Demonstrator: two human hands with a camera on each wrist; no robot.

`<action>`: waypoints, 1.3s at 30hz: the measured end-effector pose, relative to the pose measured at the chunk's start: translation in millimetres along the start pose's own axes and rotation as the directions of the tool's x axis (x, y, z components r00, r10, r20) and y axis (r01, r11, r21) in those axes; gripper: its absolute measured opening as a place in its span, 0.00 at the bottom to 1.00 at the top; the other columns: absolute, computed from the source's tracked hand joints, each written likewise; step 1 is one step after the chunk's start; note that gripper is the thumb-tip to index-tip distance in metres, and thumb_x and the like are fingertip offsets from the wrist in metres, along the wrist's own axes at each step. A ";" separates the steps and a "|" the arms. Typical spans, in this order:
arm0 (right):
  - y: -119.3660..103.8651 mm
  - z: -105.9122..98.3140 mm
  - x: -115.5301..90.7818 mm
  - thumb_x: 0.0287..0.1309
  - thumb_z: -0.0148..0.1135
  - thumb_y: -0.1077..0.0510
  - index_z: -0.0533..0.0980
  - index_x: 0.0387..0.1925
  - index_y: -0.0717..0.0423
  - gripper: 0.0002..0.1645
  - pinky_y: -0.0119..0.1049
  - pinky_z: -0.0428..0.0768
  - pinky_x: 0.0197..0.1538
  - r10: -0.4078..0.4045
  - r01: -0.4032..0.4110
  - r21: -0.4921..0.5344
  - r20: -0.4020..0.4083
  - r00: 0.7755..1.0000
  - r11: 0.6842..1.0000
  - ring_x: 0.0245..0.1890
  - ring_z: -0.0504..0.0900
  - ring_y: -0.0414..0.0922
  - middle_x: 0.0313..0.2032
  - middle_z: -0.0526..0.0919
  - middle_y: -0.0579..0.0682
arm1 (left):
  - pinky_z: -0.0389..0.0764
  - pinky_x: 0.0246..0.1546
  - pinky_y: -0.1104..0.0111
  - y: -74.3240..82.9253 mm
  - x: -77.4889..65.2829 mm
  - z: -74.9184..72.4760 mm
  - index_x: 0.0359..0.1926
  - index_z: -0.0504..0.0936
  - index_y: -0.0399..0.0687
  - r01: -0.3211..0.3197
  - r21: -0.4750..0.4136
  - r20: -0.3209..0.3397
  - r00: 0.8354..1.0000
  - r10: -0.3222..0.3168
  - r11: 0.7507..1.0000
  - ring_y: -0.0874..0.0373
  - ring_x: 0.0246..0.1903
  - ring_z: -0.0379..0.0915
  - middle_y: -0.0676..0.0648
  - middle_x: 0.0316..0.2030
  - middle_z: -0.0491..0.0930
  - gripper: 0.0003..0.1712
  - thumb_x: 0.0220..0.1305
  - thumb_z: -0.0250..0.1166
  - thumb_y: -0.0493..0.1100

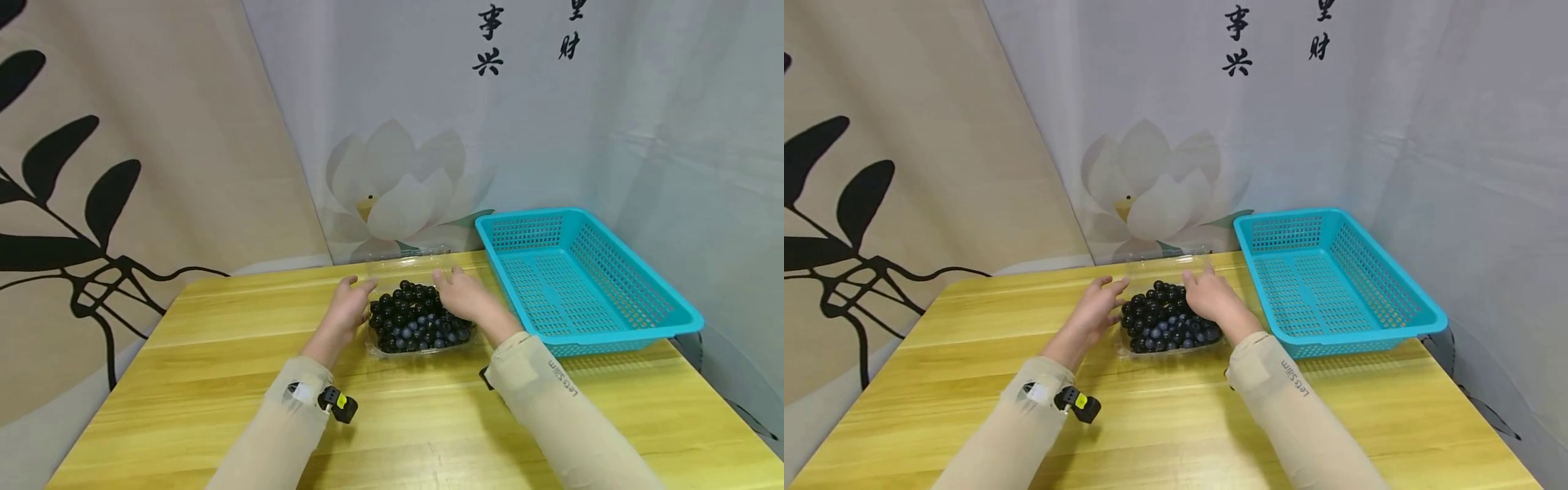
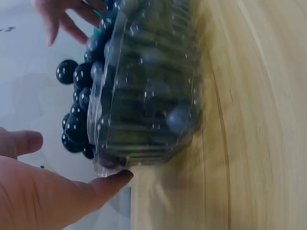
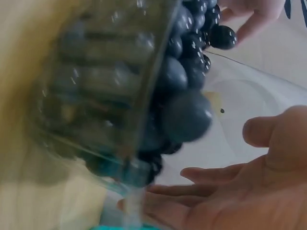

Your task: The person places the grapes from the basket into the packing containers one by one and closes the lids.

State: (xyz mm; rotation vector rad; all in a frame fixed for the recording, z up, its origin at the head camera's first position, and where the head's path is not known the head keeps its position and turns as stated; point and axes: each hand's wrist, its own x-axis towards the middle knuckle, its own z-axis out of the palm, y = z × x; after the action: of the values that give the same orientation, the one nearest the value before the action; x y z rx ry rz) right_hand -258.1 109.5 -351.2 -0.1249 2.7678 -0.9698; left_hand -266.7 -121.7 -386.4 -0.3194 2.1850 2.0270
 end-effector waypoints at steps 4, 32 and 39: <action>5.8 2.4 2.0 0.85 0.29 0.36 0.43 0.83 0.73 0.49 0.65 0.52 0.85 0.006 -0.007 0.062 0.017 1.000 0.998 0.82 0.50 0.71 0.83 0.48 0.72 | 0.70 0.77 0.44 -0.1 -0.4 0.5 0.86 0.43 0.44 0.002 -0.050 0.001 1.000 -0.002 0.999 0.36 0.79 0.59 0.35 0.83 0.52 0.48 0.80 0.59 0.53; 3.0 13.2 -7.0 0.85 0.41 0.41 0.58 0.82 0.64 0.40 0.65 0.67 0.79 -0.013 0.011 0.094 0.024 1.000 0.996 0.77 0.67 0.68 0.77 0.68 0.68 | 0.73 0.75 0.43 0.5 -7.9 -49.8 0.87 0.36 0.44 0.080 -0.127 0.083 0.994 -0.070 0.989 0.34 0.76 0.65 0.29 0.82 0.53 0.45 0.85 0.47 0.56; 1.5 14.1 -5.0 0.85 0.43 0.40 0.59 0.81 0.64 0.40 0.64 0.70 0.77 -0.011 0.009 0.068 0.032 0.999 0.998 0.75 0.70 0.67 0.74 0.72 0.68 | 0.73 0.75 0.41 2.4 -7.9 -57.9 0.87 0.35 0.46 0.090 -0.120 0.089 0.993 -0.080 0.989 0.34 0.75 0.66 0.28 0.81 0.55 0.44 0.86 0.45 0.57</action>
State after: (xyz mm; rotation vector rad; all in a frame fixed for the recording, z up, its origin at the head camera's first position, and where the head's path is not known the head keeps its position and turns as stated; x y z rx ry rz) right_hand -250.2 102.8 -362.0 -0.1433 2.7037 -1.0531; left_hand -257.4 -178.7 -377.5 -0.3295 1.9667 2.0943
